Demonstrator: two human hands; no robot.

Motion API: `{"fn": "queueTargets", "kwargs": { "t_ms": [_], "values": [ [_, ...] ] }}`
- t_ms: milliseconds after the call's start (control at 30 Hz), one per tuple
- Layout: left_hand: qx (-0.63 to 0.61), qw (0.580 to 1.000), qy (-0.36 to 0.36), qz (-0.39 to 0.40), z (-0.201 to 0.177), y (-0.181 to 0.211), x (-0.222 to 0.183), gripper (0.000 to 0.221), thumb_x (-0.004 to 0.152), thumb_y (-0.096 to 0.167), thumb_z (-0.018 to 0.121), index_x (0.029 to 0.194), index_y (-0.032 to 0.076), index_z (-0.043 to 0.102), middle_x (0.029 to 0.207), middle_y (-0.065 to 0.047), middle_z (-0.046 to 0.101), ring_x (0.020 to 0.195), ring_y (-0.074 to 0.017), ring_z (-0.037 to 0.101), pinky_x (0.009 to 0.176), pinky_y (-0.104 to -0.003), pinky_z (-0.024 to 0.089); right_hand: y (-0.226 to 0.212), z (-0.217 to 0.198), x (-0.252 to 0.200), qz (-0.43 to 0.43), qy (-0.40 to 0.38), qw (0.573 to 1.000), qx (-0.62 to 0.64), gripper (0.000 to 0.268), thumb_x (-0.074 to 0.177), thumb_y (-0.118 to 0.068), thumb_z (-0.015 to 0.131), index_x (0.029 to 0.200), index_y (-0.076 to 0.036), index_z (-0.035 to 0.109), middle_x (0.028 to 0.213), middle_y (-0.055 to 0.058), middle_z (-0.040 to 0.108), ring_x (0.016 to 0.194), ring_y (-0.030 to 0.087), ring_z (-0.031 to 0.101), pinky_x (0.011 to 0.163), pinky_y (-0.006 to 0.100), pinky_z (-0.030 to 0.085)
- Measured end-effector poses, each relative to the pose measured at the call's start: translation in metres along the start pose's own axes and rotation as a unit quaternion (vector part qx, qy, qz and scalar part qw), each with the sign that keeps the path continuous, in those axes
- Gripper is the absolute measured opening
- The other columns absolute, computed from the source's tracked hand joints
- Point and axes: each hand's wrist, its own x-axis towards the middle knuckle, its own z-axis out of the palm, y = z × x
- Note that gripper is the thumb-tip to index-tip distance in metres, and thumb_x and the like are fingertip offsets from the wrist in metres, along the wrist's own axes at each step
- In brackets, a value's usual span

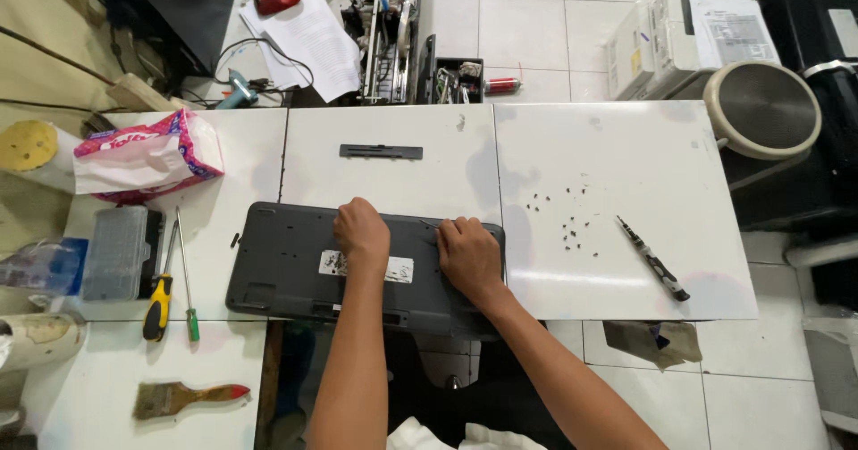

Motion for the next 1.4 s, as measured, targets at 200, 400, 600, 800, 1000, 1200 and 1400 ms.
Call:
{"fn": "queueTargets", "kwargs": {
  "t_ms": [200, 400, 600, 800, 1000, 1200, 1400],
  "values": [
    [-0.065, 0.997, -0.023, -0.033, 0.004, -0.027, 0.024, 0.028, 0.074, 0.005, 0.095, 0.09, -0.009, 0.077, 0.085, -0.03, 0.076, 0.089, -0.0498, 0.077, 0.067, -0.055, 0.066, -0.002, -0.002, -0.002, 0.005, 0.005, 1.0, -0.011, 0.023, 0.11, -0.032, 0.056, 0.099, -0.018, 0.071, 0.074, 0.0, 0.056, 0.067, 0.015, 0.053, 0.059, 0.028, 0.045],
    [-0.046, 0.997, -0.034, -0.048, -0.003, -0.024, 0.029, 0.026, 0.072, -0.001, 0.092, 0.094, -0.004, 0.079, 0.091, -0.025, 0.079, 0.095, -0.0456, 0.078, 0.075, -0.051, 0.066, -0.001, -0.003, -0.001, -0.014, 0.01, 1.0, -0.019, 0.023, 0.11, -0.031, 0.057, 0.101, -0.016, 0.071, 0.074, 0.001, 0.056, 0.067, 0.015, 0.054, 0.057, 0.029, 0.047],
    [-0.06, 0.995, -0.045, -0.059, 0.005, -0.023, 0.033, 0.02, 0.075, -0.001, 0.09, 0.091, -0.003, 0.078, 0.089, -0.025, 0.078, 0.093, -0.0465, 0.078, 0.072, -0.052, 0.067, 0.001, 0.002, -0.001, -0.009, 0.006, 1.0, -0.014, 0.024, 0.11, -0.033, 0.056, 0.1, -0.017, 0.07, 0.076, 0.001, 0.056, 0.069, 0.017, 0.054, 0.059, 0.029, 0.047],
    [-0.084, 0.995, -0.033, -0.031, -0.02, -0.024, 0.016, 0.029, 0.073, 0.004, 0.097, 0.089, -0.01, 0.078, 0.084, -0.031, 0.075, 0.088, -0.0505, 0.077, 0.066, -0.055, 0.068, -0.002, 0.0, -0.005, -0.006, 0.019, 1.0, -0.003, 0.025, 0.11, -0.032, 0.056, 0.097, -0.017, 0.07, 0.075, 0.001, 0.057, 0.069, 0.018, 0.056, 0.059, 0.031, 0.048],
    [-0.095, 0.995, -0.023, -0.031, -0.011, -0.033, 0.025, 0.025, 0.076, 0.005, 0.095, 0.094, -0.005, 0.08, 0.089, -0.028, 0.077, 0.091, -0.0453, 0.078, 0.071, -0.048, 0.069, -0.001, -0.002, 0.0, -0.018, 0.008, 0.999, -0.033, 0.022, 0.11, -0.033, 0.056, 0.099, -0.018, 0.069, 0.076, 0.0, 0.056, 0.069, 0.016, 0.056, 0.058, 0.029, 0.047],
    [-0.079, 0.995, -0.052, -0.034, 0.015, -0.04, 0.054, 0.024, 0.077, -0.005, 0.088, 0.096, -0.012, 0.075, 0.092, -0.032, 0.076, 0.094, -0.0497, 0.076, 0.074, -0.05, 0.068, -0.004, -0.005, -0.001, 0.003, 0.002, 1.0, -0.024, 0.023, 0.11, -0.032, 0.056, 0.1, -0.017, 0.07, 0.076, 0.001, 0.058, 0.069, 0.016, 0.055, 0.059, 0.029, 0.047],
    [-0.143, 0.968, -0.201, -0.043, -0.008, -0.038, 0.061, 0.022, 0.086, 0.004, 0.084, 0.095, -0.014, 0.076, 0.076, -0.029, 0.071, 0.068, -0.0351, 0.075, 0.051, -0.042, 0.061, -0.002, -0.003, 0.0, 0.0, -0.023, 0.999, -0.03, 0.026, 0.113, -0.032, 0.05, 0.103, -0.018, 0.069, 0.078, -0.001, 0.054, 0.069, 0.013, 0.051, 0.06, 0.028, 0.043]
  ]
}}
